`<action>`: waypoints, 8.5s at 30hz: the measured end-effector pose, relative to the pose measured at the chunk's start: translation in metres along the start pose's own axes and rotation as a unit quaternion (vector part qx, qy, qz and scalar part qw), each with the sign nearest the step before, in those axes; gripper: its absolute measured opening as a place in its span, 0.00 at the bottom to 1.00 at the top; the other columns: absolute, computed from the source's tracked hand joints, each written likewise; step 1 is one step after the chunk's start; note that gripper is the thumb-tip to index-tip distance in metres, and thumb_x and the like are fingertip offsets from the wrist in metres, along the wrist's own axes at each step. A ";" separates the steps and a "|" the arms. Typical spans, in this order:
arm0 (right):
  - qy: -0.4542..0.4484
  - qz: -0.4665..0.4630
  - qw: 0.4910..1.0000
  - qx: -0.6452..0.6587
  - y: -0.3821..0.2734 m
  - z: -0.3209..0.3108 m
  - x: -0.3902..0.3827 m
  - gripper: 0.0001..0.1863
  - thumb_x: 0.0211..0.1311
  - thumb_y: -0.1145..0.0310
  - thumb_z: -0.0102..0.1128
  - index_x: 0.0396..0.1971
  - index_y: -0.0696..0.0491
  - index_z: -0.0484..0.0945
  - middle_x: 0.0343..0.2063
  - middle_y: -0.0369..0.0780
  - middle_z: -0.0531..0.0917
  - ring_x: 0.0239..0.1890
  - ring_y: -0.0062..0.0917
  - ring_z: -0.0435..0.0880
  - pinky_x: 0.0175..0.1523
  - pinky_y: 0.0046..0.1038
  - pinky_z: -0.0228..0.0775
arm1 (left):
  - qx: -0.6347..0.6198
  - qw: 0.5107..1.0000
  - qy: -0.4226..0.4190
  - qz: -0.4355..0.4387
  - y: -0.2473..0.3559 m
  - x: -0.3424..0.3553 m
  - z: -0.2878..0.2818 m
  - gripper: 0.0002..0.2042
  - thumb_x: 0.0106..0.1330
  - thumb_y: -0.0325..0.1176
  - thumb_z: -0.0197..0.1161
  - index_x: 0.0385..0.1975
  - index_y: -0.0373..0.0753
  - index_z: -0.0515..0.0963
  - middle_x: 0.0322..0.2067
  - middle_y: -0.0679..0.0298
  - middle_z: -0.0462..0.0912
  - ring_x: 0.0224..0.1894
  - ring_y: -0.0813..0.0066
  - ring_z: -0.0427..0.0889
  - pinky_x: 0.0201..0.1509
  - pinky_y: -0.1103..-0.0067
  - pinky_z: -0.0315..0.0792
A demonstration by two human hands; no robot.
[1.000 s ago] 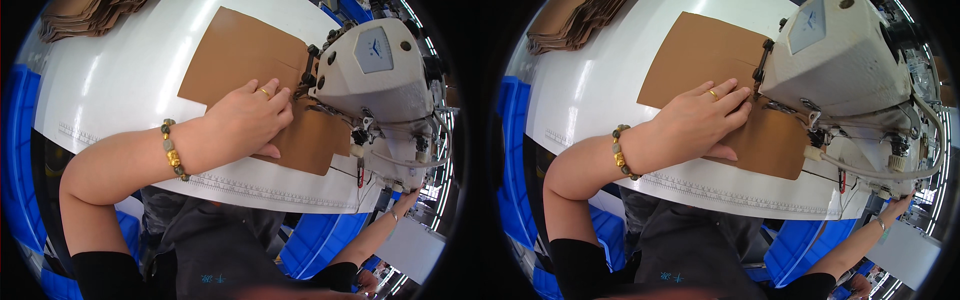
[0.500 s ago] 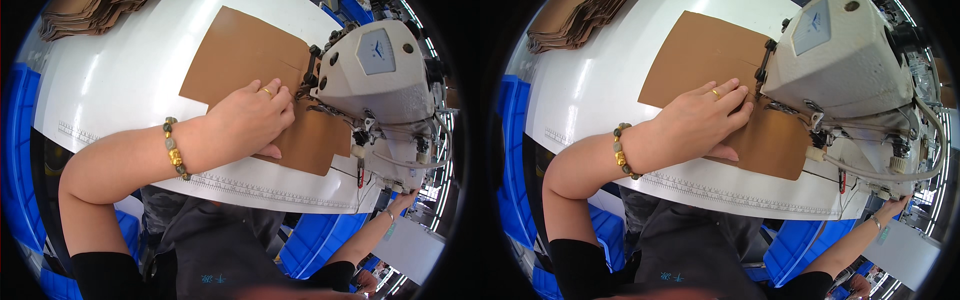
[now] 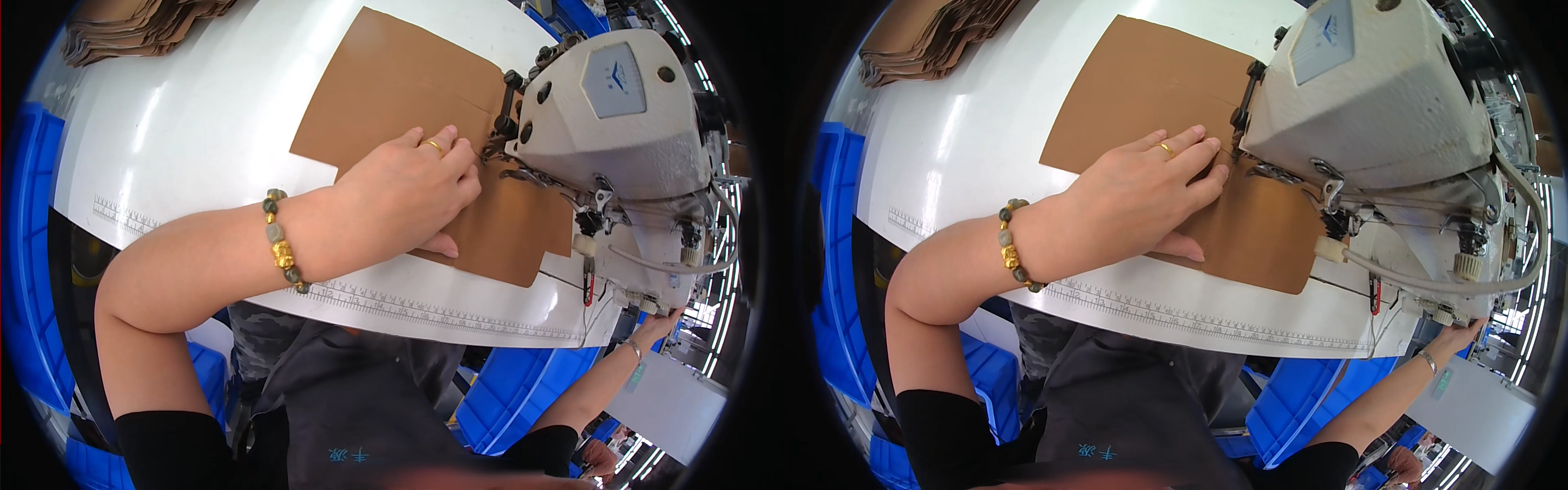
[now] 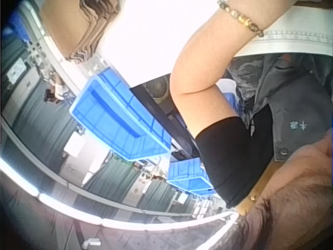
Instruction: Operating an industrial sewing machine to stitch together pieces of brown leather.
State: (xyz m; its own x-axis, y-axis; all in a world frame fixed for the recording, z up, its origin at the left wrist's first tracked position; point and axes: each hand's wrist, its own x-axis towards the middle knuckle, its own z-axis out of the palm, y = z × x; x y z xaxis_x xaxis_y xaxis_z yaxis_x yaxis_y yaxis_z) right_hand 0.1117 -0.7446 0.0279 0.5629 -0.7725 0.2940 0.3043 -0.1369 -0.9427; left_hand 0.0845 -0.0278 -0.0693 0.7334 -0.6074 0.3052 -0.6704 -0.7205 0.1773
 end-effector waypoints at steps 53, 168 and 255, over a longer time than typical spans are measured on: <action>0.143 -0.138 0.961 -0.193 0.003 0.001 -0.036 0.21 0.74 0.59 0.62 0.53 0.63 0.80 0.46 0.43 0.85 0.45 0.25 0.83 0.48 0.30 0.76 | -0.042 0.999 -0.012 0.005 -0.006 0.002 -0.012 0.41 0.56 0.55 0.72 0.63 0.32 0.72 0.61 0.54 0.76 0.68 0.55 0.74 0.70 0.69 0.71; -0.553 -0.446 0.639 -0.296 0.017 0.272 -0.411 0.08 0.60 0.65 0.64 0.38 0.48 0.86 0.16 0.37 0.82 0.20 0.28 0.86 0.25 0.30 0.75 | 0.028 1.000 0.004 0.007 0.007 0.012 -0.013 0.36 0.55 0.60 0.68 0.55 0.35 0.83 0.53 0.61 0.82 0.62 0.58 0.78 0.65 0.66 0.72; -0.446 0.347 0.745 -0.354 -0.030 0.008 -0.405 0.33 0.58 0.38 0.72 0.32 0.60 0.83 0.22 0.40 0.85 0.21 0.21 0.84 0.26 0.21 0.74 | -0.054 0.983 -0.017 0.175 0.141 -0.133 -0.023 0.21 0.60 0.33 0.60 0.55 0.46 0.85 0.59 0.66 0.84 0.69 0.56 0.75 0.74 0.56 0.60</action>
State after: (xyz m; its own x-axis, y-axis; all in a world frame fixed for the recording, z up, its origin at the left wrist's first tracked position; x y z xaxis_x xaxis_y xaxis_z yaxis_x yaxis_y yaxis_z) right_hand -0.1190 -0.4224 -0.0620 0.7794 -0.1331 -0.6122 -0.6014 -0.4330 -0.6714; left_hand -0.1105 -0.0409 -0.0634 0.4576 -0.8243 0.3335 -0.8891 -0.4262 0.1667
